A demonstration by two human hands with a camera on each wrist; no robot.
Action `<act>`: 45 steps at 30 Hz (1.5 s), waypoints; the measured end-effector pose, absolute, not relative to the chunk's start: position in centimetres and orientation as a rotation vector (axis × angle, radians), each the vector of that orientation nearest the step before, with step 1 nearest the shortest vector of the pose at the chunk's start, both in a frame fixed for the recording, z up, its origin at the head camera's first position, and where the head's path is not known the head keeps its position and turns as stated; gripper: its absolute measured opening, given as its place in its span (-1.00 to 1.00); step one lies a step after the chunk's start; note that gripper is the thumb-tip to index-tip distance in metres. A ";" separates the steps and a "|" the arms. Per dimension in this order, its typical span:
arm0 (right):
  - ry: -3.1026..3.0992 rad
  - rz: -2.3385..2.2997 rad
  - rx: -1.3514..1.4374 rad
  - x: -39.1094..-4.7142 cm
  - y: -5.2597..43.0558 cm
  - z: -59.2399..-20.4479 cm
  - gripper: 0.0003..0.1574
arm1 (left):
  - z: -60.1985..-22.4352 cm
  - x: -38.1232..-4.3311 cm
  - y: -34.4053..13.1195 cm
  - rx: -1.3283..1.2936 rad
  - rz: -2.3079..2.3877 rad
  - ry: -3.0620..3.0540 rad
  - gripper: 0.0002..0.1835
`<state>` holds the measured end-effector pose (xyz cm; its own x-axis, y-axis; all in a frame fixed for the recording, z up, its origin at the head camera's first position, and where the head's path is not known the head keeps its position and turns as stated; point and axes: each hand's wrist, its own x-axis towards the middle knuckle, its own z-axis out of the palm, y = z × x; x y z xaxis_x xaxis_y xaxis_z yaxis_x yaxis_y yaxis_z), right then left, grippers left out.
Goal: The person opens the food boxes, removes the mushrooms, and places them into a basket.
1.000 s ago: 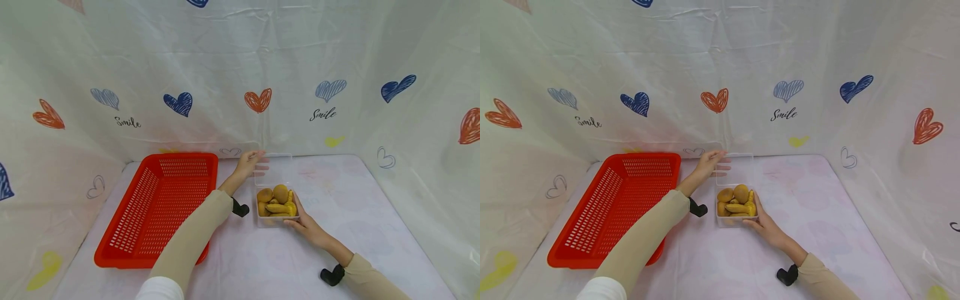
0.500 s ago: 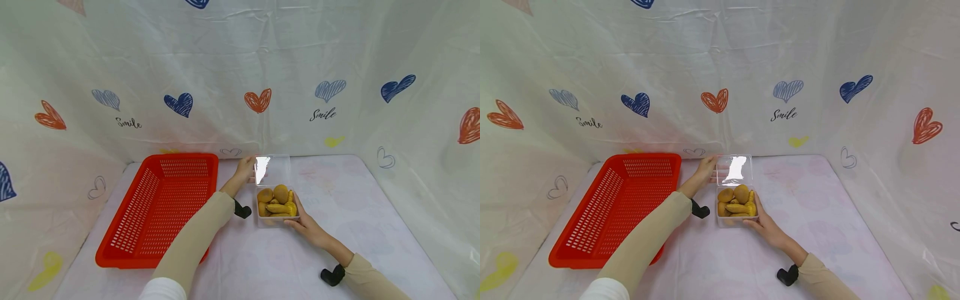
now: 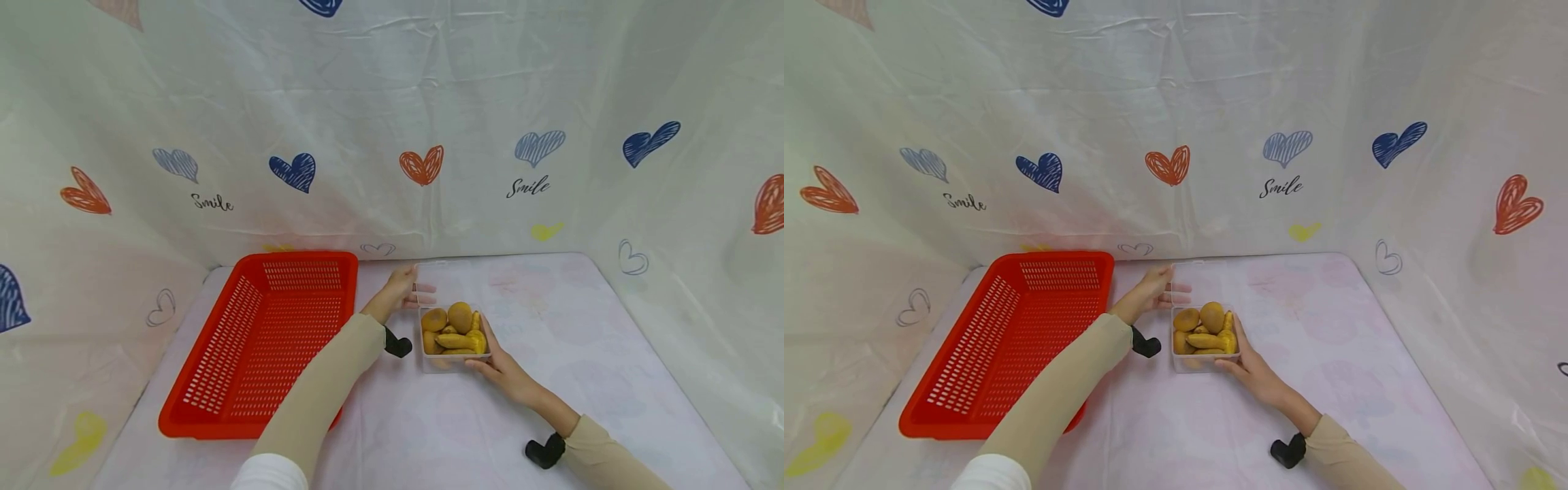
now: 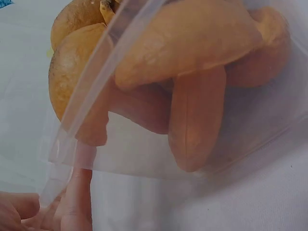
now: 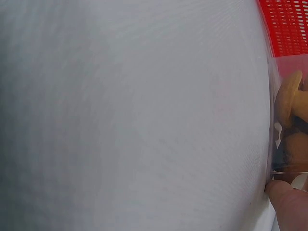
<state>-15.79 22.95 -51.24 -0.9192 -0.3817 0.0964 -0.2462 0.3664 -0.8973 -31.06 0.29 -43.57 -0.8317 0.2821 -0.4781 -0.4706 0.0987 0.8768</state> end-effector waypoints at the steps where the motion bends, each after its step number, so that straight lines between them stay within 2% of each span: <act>1: 2.487 -1.602 -0.578 -15.8 22.9 -51.2 0.15 | -43.6 -31.0 0.3 -0.192 1.790 1.823 -0.40; 11: 2.496 -1.594 -0.599 -15.8 22.9 -51.2 0.15 | -43.9 -31.0 0.1 -0.205 1.789 1.798 -0.39; 20: 2.503 -1.596 -0.589 -15.7 23.0 -51.2 0.14 | -43.6 -31.0 -0.2 -0.089 1.737 1.882 -0.37; 33: 2.484 -1.609 -0.602 -15.8 23.0 -51.4 0.15 | -41.0 -30.7 -0.2 0.105 1.701 2.144 -0.34; 40: 2.474 -1.618 -0.599 -15.6 22.9 -51.3 0.14 | -39.4 -29.8 -0.1 0.127 1.751 2.248 -0.32; 45: 2.460 -1.631 -0.604 -15.7 22.9 -51.2 0.14 | -38.4 -28.7 0.2 0.252 1.710 2.283 -0.30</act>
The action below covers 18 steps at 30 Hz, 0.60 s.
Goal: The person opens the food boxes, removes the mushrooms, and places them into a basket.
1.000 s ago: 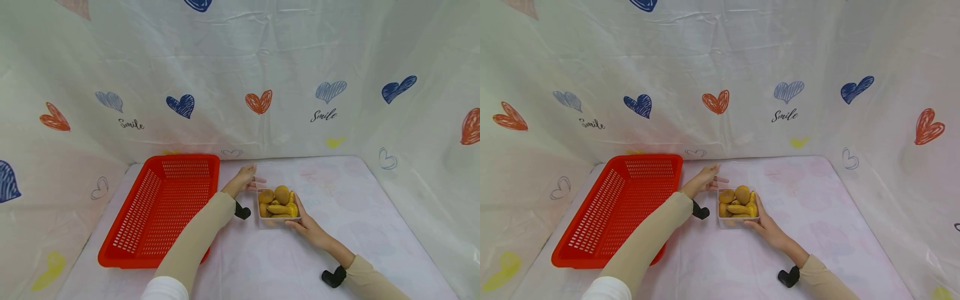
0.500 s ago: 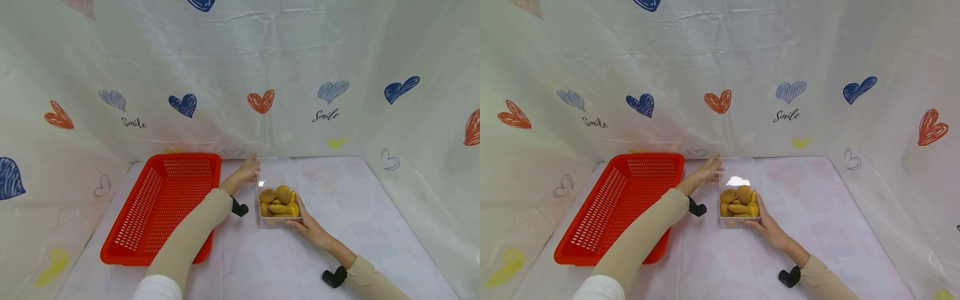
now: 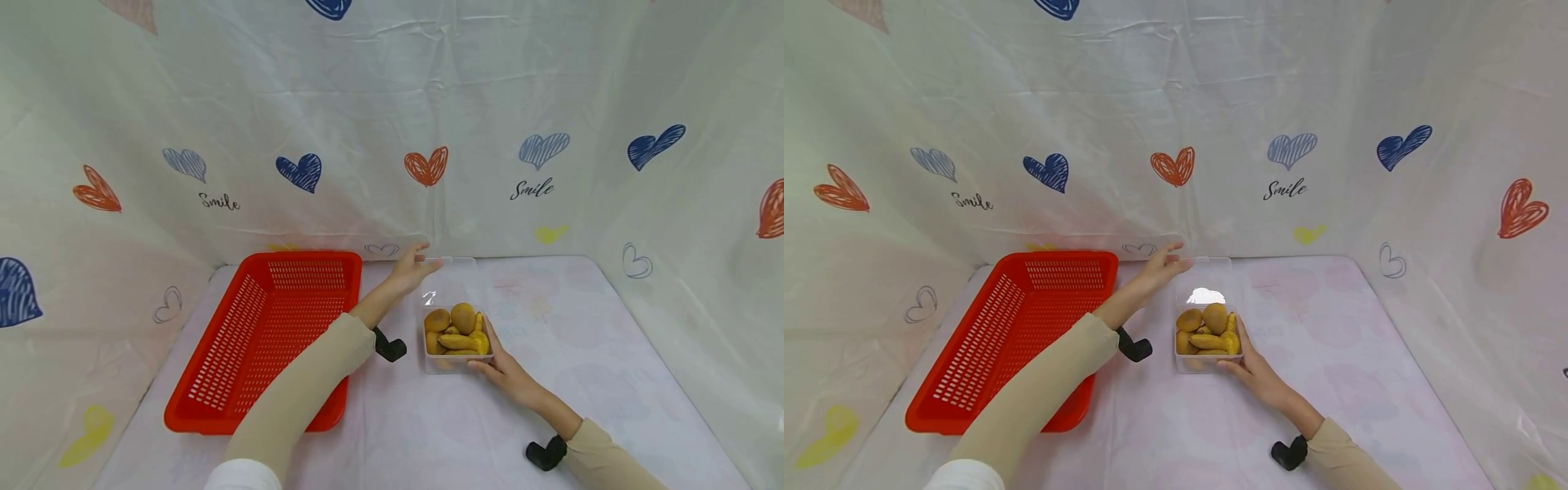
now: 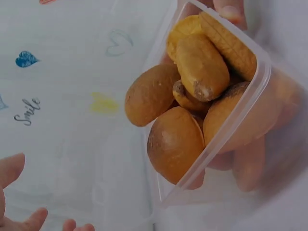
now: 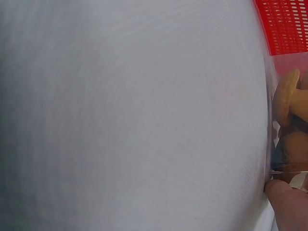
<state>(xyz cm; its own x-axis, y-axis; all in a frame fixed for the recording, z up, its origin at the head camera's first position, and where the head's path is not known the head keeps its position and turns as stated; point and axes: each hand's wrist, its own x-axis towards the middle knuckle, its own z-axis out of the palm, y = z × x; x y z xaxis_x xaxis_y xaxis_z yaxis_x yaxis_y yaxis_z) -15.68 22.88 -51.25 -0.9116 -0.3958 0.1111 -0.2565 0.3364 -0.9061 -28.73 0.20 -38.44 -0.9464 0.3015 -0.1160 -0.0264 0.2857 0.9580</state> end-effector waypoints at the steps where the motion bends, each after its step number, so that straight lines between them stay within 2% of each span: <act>1: 2.460 -1.632 -0.606 -15.7 22.9 -51.3 0.14 | -38.4 -28.5 0.3 0.282 1.681 2.291 -0.29; 9: 2.480 -1.620 -0.617 -15.7 22.9 -51.3 0.15 | -39.1 -27.3 1.3 0.543 1.484 2.273 -0.25; 18: 2.455 -1.644 -0.601 -15.7 23.0 -51.4 0.14 | -40.6 -26.7 2.3 0.816 1.283 2.209 -0.31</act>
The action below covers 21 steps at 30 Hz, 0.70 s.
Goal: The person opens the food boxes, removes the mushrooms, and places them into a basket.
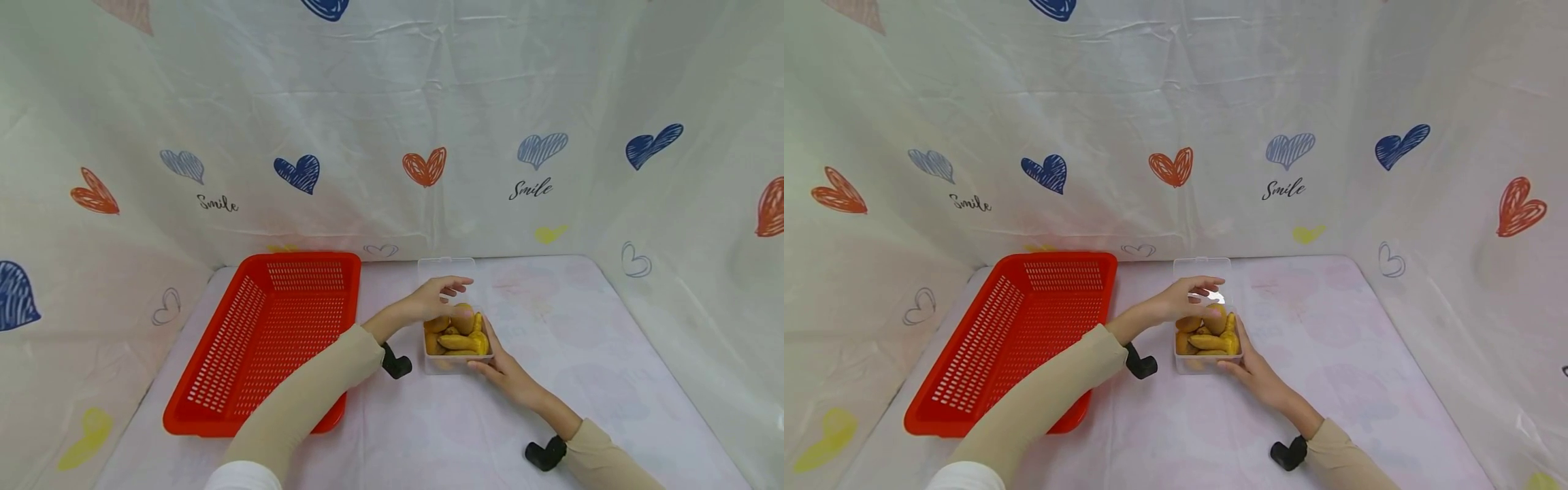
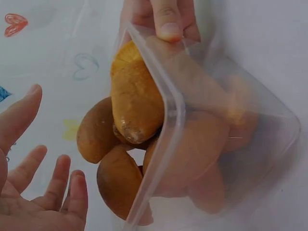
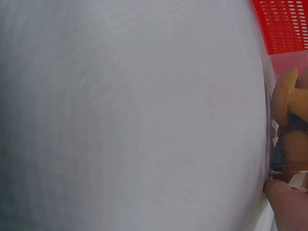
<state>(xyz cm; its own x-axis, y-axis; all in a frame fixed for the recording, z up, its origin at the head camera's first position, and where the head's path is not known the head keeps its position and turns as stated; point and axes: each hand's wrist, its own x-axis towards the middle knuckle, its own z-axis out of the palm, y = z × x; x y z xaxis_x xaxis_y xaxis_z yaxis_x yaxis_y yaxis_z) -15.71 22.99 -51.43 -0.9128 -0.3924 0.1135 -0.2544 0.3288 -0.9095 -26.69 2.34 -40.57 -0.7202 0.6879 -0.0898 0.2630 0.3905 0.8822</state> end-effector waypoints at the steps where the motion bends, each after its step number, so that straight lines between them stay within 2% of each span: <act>1: 2.451 -1.647 -0.603 -15.7 23.0 -51.4 0.14 | -40.8 -26.6 2.4 0.830 1.264 2.206 -0.31; 11: 2.447 -1.650 -0.605 -15.7 23.0 -51.5 0.15 | -42.1 -26.3 3.0 0.934 1.158 2.228 -0.39; 21: 2.458 -1.652 -0.596 -15.8 23.0 -51.6 0.16 | -42.8 -26.3 3.4 0.925 1.134 2.308 -0.45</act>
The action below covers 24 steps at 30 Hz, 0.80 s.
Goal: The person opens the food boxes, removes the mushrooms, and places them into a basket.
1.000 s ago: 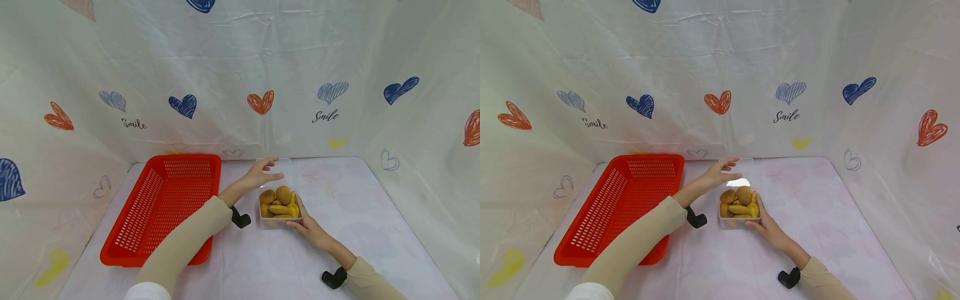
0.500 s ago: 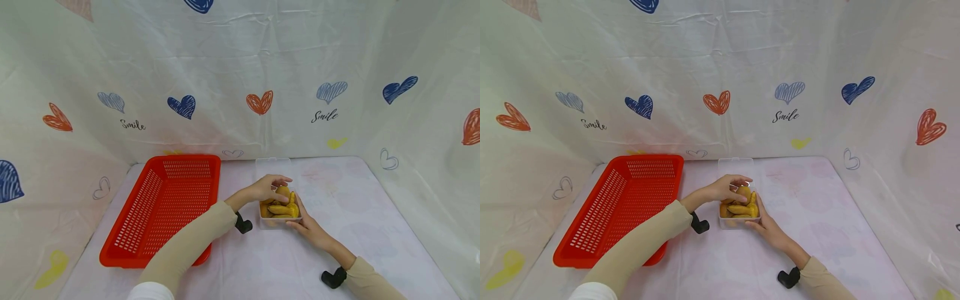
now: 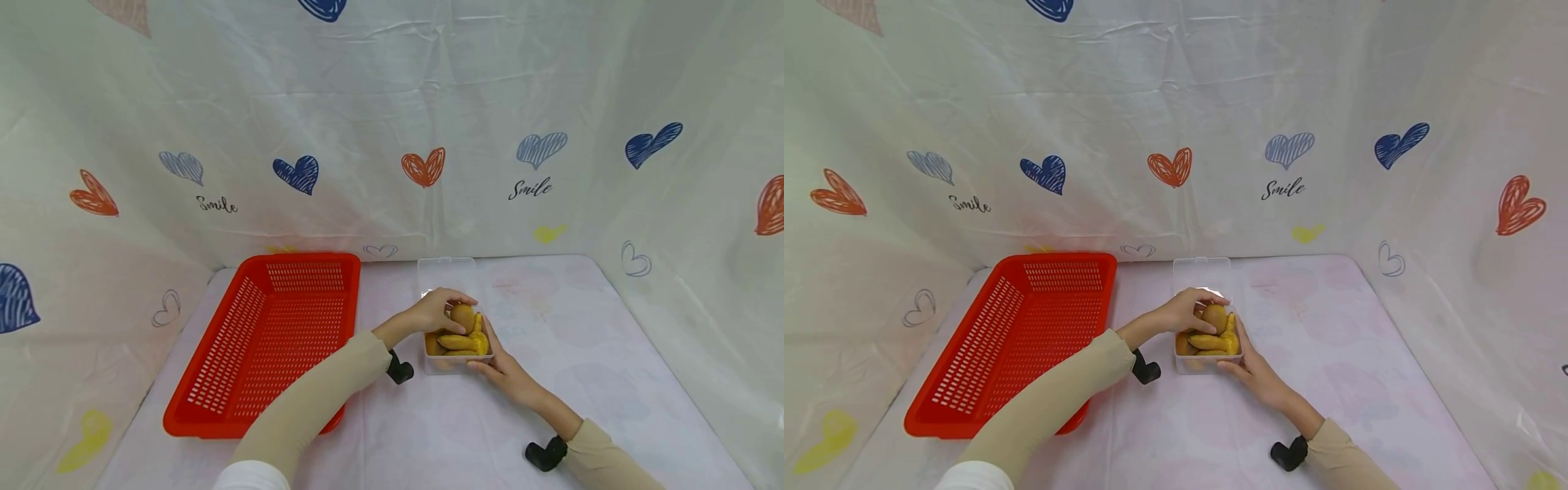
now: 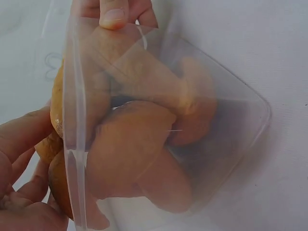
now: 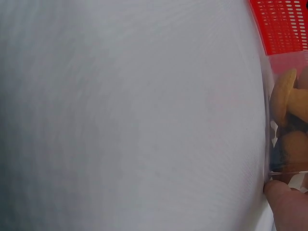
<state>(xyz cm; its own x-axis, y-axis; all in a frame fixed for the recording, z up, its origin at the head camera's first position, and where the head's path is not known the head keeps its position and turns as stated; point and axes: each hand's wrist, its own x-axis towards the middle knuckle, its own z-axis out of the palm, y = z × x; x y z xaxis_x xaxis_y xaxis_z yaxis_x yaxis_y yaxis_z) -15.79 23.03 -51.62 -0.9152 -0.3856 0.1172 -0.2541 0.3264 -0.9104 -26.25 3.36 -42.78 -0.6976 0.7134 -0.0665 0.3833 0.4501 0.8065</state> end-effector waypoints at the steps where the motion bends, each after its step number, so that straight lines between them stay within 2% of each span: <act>1: 2.461 -1.649 -0.591 -15.8 23.0 -51.6 0.16 | -42.8 -26.3 3.4 0.922 1.131 2.313 -0.45; 24: 2.431 -1.676 -0.604 -15.8 23.0 -51.6 0.16 | -42.9 -26.4 3.0 0.989 1.123 2.380 -0.48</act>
<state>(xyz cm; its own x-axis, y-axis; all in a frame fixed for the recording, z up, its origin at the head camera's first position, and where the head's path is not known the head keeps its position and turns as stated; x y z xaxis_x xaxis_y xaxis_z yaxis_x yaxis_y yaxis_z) -15.81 22.98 -51.65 -0.9119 -0.3926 0.1195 -0.2512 0.3039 -0.9190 -26.40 3.04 -42.91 -0.7054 0.7088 -0.0011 0.4499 0.4490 0.7720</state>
